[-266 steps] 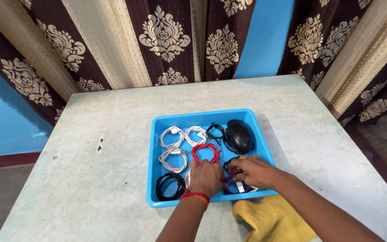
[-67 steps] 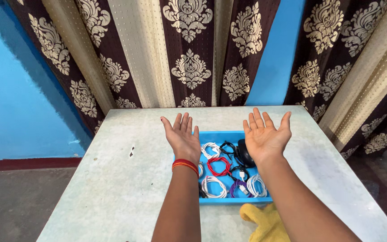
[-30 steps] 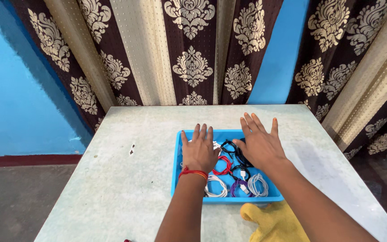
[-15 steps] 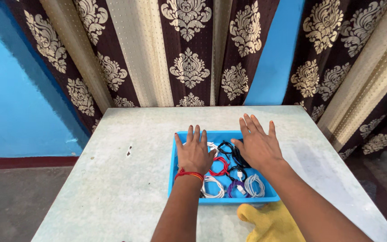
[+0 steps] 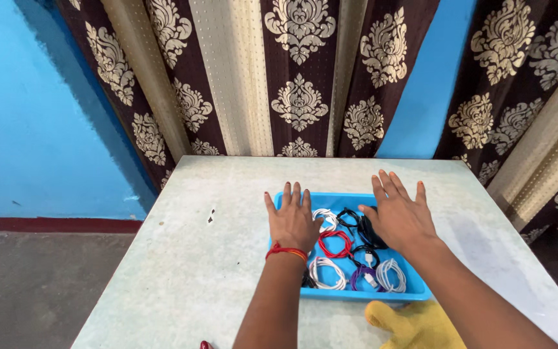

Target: The person organizes a collection of cables and a computer mouse on a table. They wipe a white cable with a yellow cloth, coil it, and place it into a blue tray. The person then arranges other cables and the mouse within the tray.

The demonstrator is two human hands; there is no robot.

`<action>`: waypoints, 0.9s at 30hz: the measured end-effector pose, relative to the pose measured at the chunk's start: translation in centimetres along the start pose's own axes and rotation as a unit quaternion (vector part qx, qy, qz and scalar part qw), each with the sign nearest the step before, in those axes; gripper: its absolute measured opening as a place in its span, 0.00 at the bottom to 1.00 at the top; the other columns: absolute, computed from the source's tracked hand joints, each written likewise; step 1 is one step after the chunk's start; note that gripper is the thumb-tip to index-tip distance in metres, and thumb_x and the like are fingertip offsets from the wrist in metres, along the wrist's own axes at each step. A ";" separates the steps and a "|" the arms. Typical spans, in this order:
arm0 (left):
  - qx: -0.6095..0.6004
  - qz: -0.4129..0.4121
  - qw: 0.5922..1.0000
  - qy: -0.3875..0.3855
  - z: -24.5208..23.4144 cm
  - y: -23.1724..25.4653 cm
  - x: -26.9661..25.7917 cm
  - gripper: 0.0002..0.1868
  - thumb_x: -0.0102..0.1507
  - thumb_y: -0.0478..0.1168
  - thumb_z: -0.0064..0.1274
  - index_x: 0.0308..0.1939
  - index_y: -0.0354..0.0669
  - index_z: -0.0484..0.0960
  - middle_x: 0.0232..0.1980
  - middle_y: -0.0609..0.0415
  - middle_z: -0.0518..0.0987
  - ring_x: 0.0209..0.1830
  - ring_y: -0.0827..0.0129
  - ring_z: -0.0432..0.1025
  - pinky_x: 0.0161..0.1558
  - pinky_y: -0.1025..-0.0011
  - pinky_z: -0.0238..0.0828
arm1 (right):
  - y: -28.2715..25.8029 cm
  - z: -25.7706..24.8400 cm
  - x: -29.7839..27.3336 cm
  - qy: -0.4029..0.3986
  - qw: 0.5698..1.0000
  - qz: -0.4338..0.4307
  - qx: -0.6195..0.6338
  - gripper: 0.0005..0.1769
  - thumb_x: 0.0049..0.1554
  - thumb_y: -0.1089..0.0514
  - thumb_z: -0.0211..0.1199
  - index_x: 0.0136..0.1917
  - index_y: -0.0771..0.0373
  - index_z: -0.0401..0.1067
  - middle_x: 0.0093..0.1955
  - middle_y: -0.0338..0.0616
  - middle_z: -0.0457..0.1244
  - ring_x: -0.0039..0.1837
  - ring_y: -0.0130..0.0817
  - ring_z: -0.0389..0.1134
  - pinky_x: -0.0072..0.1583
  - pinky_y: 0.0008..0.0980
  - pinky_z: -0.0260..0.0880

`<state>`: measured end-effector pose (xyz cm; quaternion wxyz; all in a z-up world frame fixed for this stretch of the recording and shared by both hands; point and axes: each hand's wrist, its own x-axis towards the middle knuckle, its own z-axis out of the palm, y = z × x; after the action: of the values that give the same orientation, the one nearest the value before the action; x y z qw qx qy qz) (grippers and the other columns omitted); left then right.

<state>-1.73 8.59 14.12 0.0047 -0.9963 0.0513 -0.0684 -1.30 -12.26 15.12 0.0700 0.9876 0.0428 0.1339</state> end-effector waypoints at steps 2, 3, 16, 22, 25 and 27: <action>-0.002 -0.003 1.000 0.005 0.2 -0.5 -0.1 0.41 0.67 0.62 0.43 0.78 0.49 0.54 0.83 0.54 0.48 0.83 0.62 0.37 0.75 0.36 0.29 | -0.2 0.1 0.0 0.005 1.000 -0.003 0.001 0.42 0.62 0.33 0.46 0.81 0.55 0.47 0.84 0.40 0.40 0.84 0.34 0.39 0.77 0.61 0.38; -0.004 -0.003 1.000 0.007 0.2 -0.6 0.0 0.41 0.67 0.62 0.43 0.78 0.49 0.54 0.83 0.54 0.48 0.83 0.62 0.37 0.75 0.36 0.29 | -0.3 0.1 0.1 0.006 1.000 -0.003 0.000 0.42 0.62 0.33 0.46 0.81 0.56 0.47 0.84 0.41 0.41 0.84 0.34 0.39 0.77 0.61 0.38; -0.002 0.014 1.000 0.001 0.7 1.0 0.5 0.41 0.67 0.63 0.44 0.78 0.49 0.54 0.83 0.53 0.48 0.83 0.60 0.37 0.74 0.34 0.30 | 1.1 0.8 -0.3 0.003 1.000 -0.006 0.006 0.42 0.62 0.34 0.47 0.81 0.56 0.48 0.84 0.41 0.41 0.84 0.35 0.39 0.77 0.62 0.38; 0.003 0.012 1.000 0.012 1.0 1.0 0.7 0.40 0.67 0.62 0.43 0.78 0.50 0.55 0.83 0.54 0.47 0.83 0.61 0.37 0.74 0.34 0.29 | 1.2 0.9 -0.2 0.006 1.000 -0.003 0.013 0.43 0.61 0.33 0.47 0.81 0.55 0.47 0.84 0.42 0.41 0.84 0.36 0.38 0.76 0.62 0.37; 0.001 0.009 1.000 0.006 0.6 0.8 0.2 0.40 0.67 0.62 0.44 0.78 0.50 0.56 0.83 0.53 0.49 0.84 0.60 0.38 0.75 0.34 0.29 | 1.0 0.5 -0.1 0.014 1.000 -0.004 0.009 0.43 0.61 0.33 0.47 0.81 0.56 0.47 0.84 0.41 0.42 0.84 0.36 0.38 0.76 0.63 0.38; 0.010 0.002 1.000 0.004 0.5 0.4 0.1 0.40 0.67 0.63 0.43 0.78 0.50 0.56 0.83 0.53 0.49 0.83 0.61 0.38 0.74 0.34 0.29 | 0.7 0.5 -0.1 0.011 1.000 -0.007 0.003 0.43 0.61 0.33 0.47 0.81 0.55 0.47 0.84 0.40 0.42 0.84 0.34 0.38 0.77 0.62 0.38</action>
<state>-1.58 8.17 13.67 0.0144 -0.9958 0.0524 -0.0731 -1.16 -13.05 14.70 0.0676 0.9860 0.0507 0.1437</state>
